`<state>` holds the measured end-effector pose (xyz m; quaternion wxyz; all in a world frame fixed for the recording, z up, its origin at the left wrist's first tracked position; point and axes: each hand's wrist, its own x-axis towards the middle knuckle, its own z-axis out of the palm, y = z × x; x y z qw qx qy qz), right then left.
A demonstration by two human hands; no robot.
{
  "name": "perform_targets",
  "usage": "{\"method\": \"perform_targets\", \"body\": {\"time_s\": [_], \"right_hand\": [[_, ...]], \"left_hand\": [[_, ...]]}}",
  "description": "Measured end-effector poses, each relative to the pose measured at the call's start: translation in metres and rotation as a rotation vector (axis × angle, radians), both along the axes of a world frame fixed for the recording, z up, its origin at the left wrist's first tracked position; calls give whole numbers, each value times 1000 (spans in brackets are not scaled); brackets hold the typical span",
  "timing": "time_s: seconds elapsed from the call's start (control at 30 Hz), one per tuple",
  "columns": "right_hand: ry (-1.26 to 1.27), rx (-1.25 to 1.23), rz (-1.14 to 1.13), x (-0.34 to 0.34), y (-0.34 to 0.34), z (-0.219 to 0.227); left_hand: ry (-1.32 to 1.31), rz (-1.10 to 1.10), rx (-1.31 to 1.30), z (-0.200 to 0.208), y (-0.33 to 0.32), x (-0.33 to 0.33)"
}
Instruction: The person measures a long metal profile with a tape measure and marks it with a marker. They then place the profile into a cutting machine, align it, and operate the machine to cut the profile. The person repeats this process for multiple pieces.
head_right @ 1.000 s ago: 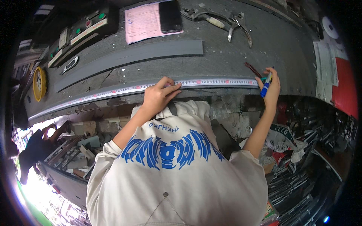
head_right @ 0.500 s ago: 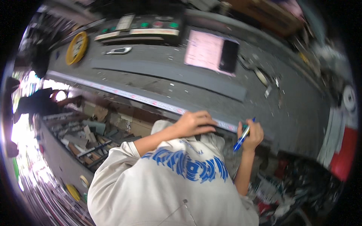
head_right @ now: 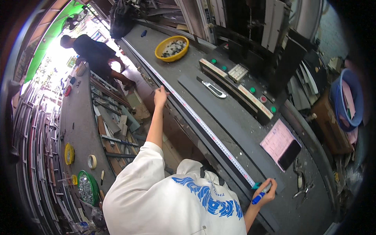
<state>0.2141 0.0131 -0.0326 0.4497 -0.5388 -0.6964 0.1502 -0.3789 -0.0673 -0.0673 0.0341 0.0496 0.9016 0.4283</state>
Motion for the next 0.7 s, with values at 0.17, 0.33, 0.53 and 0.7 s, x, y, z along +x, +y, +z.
{"method": "perform_targets", "body": {"time_s": [0.17, 0.33, 0.53, 0.7], "right_hand": [[-14, -50, -1, -15, -1, 7], [28, -70, 6, -44, -1, 1], [45, -99, -3, -73, 6, 10], [86, -131, -19, -93, 10, 17]], "left_hand": [[-428, -136, 621, -17, 8, -67], [-315, -197, 636, -1, 16, -88], [-132, -324, 163, -7, 20, -19], [-421, -537, 299, 6, 17, 144]]}}
